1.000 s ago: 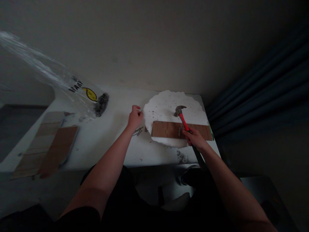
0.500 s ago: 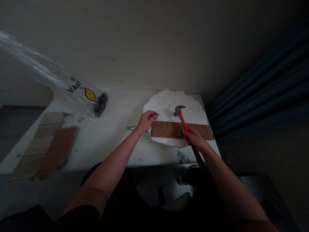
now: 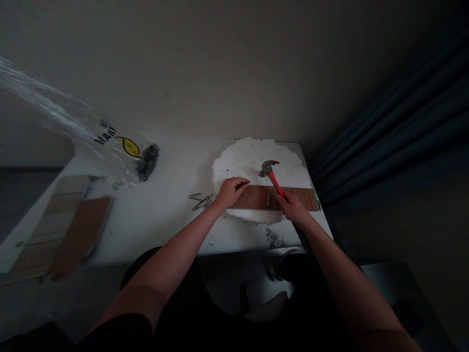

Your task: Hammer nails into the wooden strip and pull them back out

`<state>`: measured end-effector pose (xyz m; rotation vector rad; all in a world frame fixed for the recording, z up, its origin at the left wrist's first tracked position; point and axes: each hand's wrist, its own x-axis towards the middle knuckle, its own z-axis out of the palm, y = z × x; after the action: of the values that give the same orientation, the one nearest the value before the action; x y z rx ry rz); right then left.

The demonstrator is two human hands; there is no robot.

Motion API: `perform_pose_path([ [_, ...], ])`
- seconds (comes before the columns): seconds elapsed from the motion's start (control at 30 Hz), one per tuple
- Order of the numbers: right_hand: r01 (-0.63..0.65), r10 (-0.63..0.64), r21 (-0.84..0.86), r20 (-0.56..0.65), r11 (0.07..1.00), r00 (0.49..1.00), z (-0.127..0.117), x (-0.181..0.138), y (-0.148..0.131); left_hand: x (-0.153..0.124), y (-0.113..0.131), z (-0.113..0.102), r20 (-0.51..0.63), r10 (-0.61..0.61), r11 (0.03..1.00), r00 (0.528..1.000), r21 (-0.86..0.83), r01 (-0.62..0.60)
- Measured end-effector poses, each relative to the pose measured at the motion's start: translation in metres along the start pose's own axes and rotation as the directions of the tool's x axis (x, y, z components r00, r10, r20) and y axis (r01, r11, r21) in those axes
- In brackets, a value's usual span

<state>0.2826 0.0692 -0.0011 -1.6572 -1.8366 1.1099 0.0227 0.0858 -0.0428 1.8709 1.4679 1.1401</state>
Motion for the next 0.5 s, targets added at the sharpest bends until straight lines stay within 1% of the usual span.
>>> perform_pose_path([
  [0.13, 0.006, -0.006, -0.031, 0.014, 0.999, 1.0, 0.0, 0.0009, 0.0018, 0.0032, 0.0011, 0.0003, -0.036, -0.051, 0.996, 0.998, -0.076, 0.048],
  [0.23, 0.011, -0.01, -0.052, 0.019, 0.999, 1.0, -0.0003, 0.0016, 0.0029, 0.0044, -0.0001, 0.0004, -0.04, -0.076, 0.989, 0.996, -0.134, 0.07],
  [0.4, 0.029, -0.028, -0.042, 0.026, 0.999, 0.999, -0.0014, 0.0017, 0.0037, 0.0047, -0.0054, 0.0005, -0.065, -0.05, 0.991, 0.997, -0.131, 0.041],
  [0.5, 0.038, -0.037, -0.034, 0.023, 0.999, 0.999, -0.0011, 0.0028, 0.0057, 0.0052, -0.0082, 0.0009, -0.06, -0.049, 0.992, 0.997, -0.119, 0.042],
])
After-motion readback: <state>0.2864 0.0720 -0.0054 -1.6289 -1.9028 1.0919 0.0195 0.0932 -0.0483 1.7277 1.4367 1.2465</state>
